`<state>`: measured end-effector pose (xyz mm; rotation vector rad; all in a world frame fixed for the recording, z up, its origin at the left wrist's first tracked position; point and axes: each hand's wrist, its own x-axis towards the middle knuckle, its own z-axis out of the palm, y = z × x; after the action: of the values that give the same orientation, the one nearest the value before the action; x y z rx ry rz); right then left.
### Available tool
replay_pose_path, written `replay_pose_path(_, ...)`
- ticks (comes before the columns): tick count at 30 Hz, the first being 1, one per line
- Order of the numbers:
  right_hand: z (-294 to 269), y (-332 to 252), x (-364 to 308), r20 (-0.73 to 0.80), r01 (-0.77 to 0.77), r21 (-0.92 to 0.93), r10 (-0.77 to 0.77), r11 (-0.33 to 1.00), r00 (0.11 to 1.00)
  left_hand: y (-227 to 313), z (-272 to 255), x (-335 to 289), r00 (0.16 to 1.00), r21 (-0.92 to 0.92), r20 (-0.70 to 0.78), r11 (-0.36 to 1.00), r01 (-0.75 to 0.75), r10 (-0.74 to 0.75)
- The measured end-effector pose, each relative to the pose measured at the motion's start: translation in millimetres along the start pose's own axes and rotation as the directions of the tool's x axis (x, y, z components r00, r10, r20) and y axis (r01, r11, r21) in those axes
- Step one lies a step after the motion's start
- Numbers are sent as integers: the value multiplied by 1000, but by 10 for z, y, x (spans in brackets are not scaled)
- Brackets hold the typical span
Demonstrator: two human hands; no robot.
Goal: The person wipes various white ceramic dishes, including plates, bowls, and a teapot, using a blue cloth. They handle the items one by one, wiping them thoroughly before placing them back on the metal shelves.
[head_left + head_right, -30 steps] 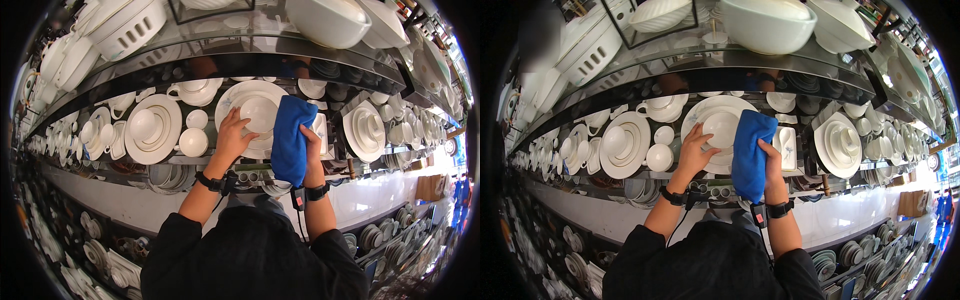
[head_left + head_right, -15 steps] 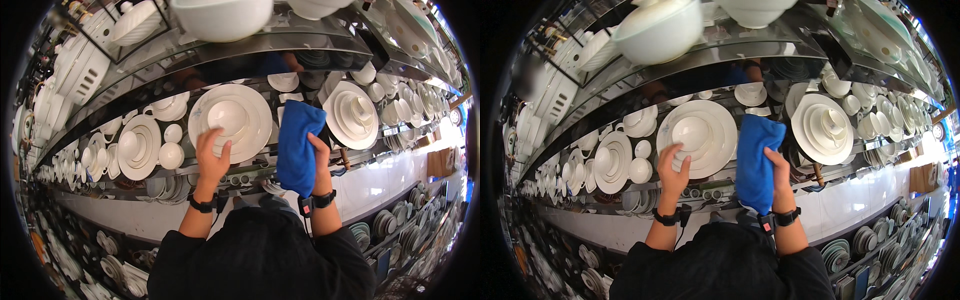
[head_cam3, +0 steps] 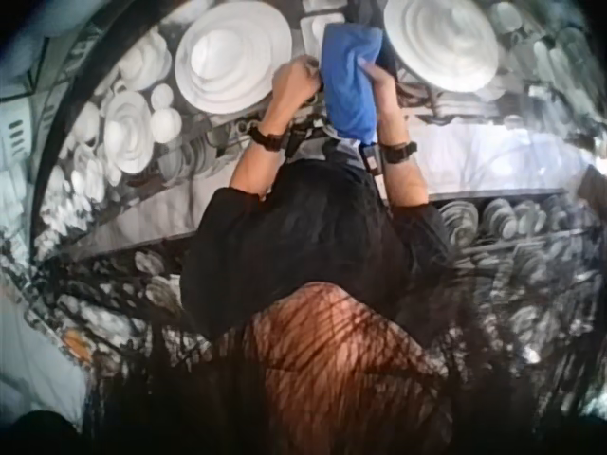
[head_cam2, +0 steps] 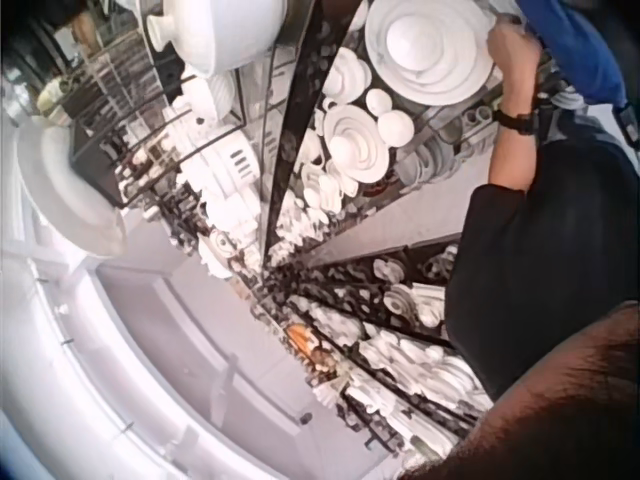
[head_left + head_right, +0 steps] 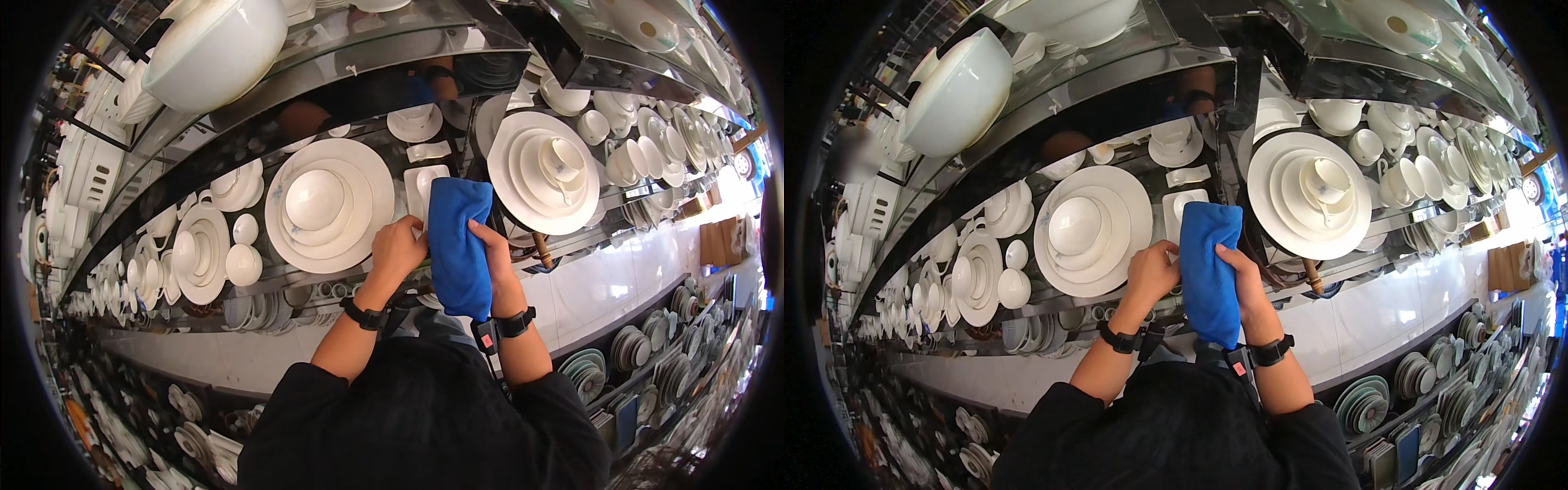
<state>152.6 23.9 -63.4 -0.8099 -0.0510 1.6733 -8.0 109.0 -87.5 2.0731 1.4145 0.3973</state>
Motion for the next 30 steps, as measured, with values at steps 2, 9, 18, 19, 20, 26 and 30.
replay_pose_path(2,-5,22,9,3,-3,10,3,1000,1000,-5,20,-15,1000,-45,-9,999,-3,3)
replay_pose_path(9,198,118,-166,62,40,26,-42,999,997,-2,-300,-291,999,-421,-21,907,18,-30)
replay_pose_path(18,1119,683,-99,230,-115,-54,125,992,965,-644,-1107,-689,984,-791,-73,611,42,-163)
replay_pose_path(19,1261,720,-98,217,-131,-67,143,989,966,-730,-1170,-659,982,-834,-29,546,80,-187)
replay_pose_path(20,1308,783,-11,226,-127,-85,143,988,964,-798,-1248,-632,979,-870,18,478,117,-205)
replay_pose_path(26,1416,996,231,232,-117,-92,136,989,963,-1039,-1406,-532,965,-846,84,494,201,-248)
replay_pose_path(30,1378,1048,293,177,-90,-121,111,989,978,-1089,-1332,-467,955,-832,98,504,232,-279)
